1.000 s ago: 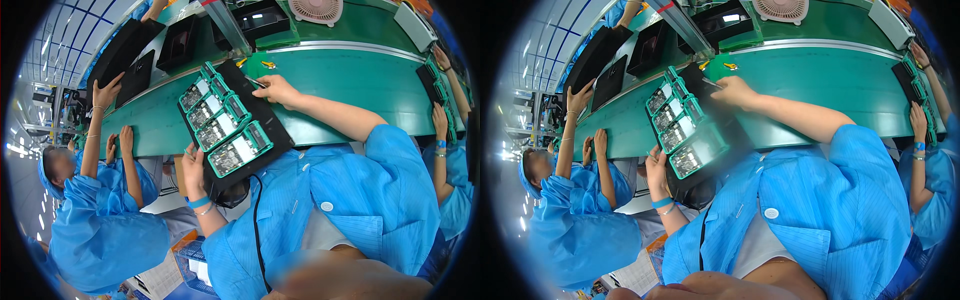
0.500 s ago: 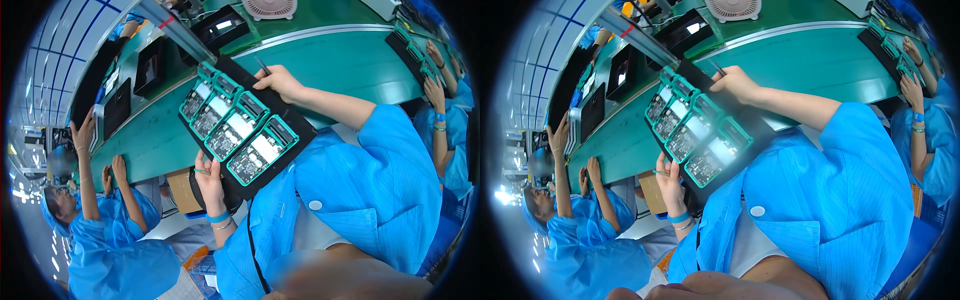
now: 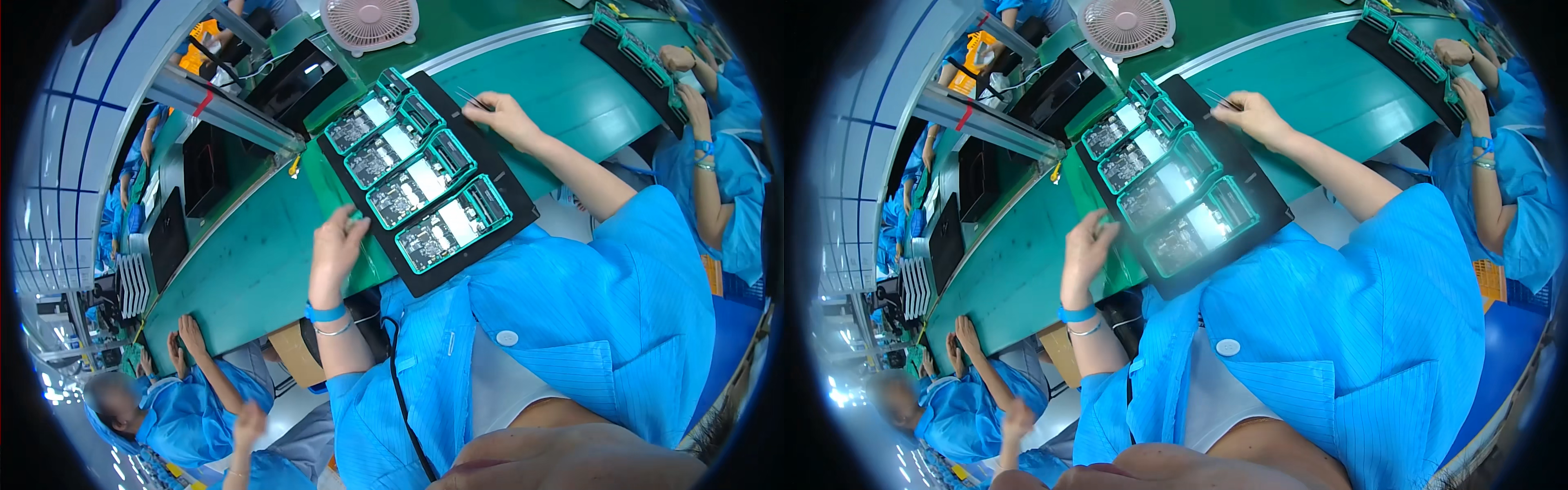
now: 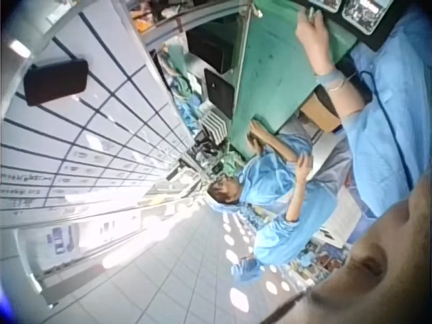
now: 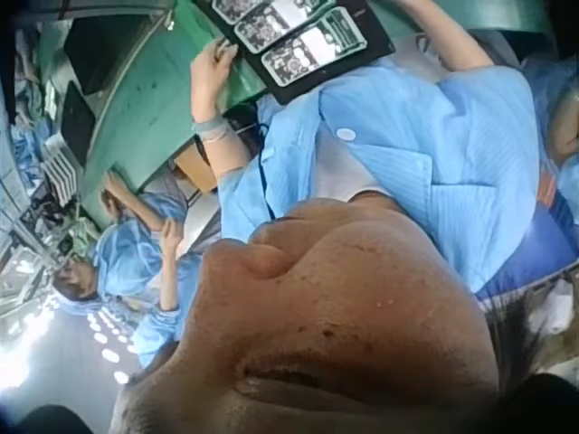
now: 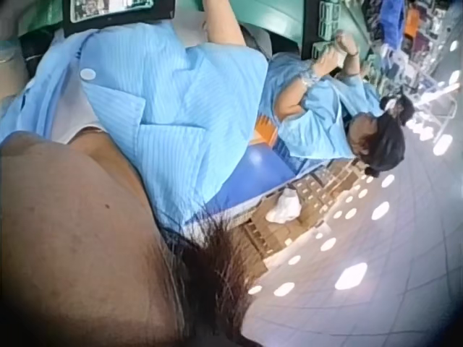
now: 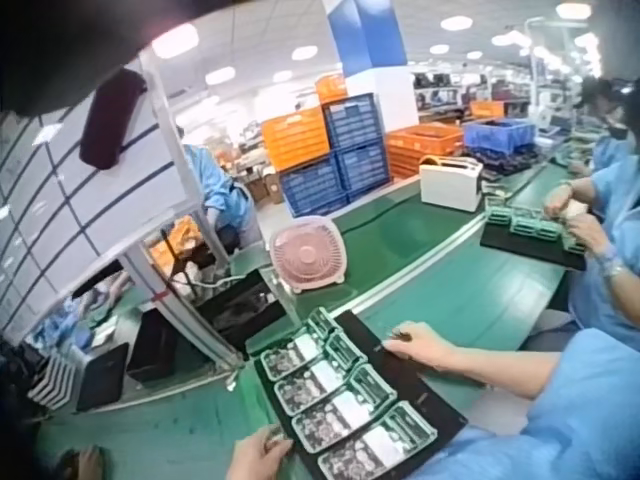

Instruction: The person assembles phone circuit boards on trays, pressing components into place by hand and with tweezers before sliding the trays along a conveyor line.

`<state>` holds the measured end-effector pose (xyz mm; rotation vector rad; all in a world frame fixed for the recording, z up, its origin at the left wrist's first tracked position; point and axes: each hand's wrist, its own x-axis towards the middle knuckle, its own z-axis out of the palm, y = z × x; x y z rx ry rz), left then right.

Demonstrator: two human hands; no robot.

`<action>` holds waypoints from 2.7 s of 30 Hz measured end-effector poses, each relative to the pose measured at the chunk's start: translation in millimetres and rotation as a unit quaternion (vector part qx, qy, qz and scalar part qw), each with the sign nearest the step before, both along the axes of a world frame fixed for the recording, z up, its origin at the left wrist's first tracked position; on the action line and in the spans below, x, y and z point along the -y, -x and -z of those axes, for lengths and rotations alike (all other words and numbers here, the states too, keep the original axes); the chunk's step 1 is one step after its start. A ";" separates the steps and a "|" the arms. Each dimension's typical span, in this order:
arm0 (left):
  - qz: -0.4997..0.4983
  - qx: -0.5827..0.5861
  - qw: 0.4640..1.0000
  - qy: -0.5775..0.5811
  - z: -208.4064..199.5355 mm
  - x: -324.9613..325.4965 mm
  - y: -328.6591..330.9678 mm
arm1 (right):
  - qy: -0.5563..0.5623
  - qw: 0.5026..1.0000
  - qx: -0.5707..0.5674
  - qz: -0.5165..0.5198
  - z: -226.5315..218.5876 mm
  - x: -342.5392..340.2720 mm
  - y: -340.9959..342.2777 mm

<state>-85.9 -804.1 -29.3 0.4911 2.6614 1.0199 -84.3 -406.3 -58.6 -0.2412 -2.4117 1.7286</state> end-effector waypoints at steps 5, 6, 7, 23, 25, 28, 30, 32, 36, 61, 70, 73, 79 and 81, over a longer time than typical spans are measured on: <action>-0.017 -0.278 0.960 0.033 -0.2 -13.4 71.3 | -0.163 0.980 -0.117 0.007 -19.1 -19.2 35.8; -0.032 -0.282 0.959 0.015 -0.8 -24.7 83.3 | -0.166 0.979 -0.118 -0.013 -28.0 -14.2 42.2; -0.033 -0.282 0.959 0.014 2.9 -32.4 97.1 | -0.167 0.979 -0.117 -0.014 -37.4 -7.5 47.8; -0.034 -0.432 0.899 -0.061 38.0 -61.1 153.0 | -0.441 0.823 -0.304 -0.187 -50.3 77.1 149.1; -0.030 -0.455 0.889 -0.039 36.8 -62.0 152.5 | -0.442 0.819 -0.310 -0.194 -52.2 83.4 158.5; -0.026 -0.478 0.877 -0.040 36.9 -63.6 151.6 | -0.452 0.818 -0.286 -0.211 -53.6 90.3 170.7; -0.025 -0.479 0.876 -0.050 36.8 -63.9 152.1 | -0.459 0.813 -0.290 -0.212 -53.5 93.9 176.3; -0.025 -0.481 0.874 -0.060 36.7 -64.3 152.5 | -0.465 0.808 -0.293 -0.214 -54.9 97.7 178.9; -0.023 -0.480 0.875 -0.061 36.0 -64.9 153.4 | -0.497 0.797 -0.245 -0.239 -57.3 102.9 186.0; -0.009 -0.477 0.878 -0.042 34.7 -61.9 152.6 | -0.529 0.776 -0.205 -0.276 -53.4 108.7 190.3; -0.012 -0.460 0.887 -0.038 37.0 -60.6 152.4 | -0.551 0.754 -0.207 -0.293 -55.8 111.6 188.7; -0.014 -0.460 0.887 -0.037 35.9 -61.7 151.1 | -0.544 0.748 -0.230 -0.301 -54.0 109.6 189.7; -0.011 -0.450 0.892 -0.033 36.0 -61.7 152.2 | -0.553 0.725 -0.278 -0.302 -54.5 109.1 189.6; -0.013 -0.448 0.893 -0.034 37.1 -60.3 152.2 | -0.551 0.726 -0.276 -0.306 -56.8 109.0 190.1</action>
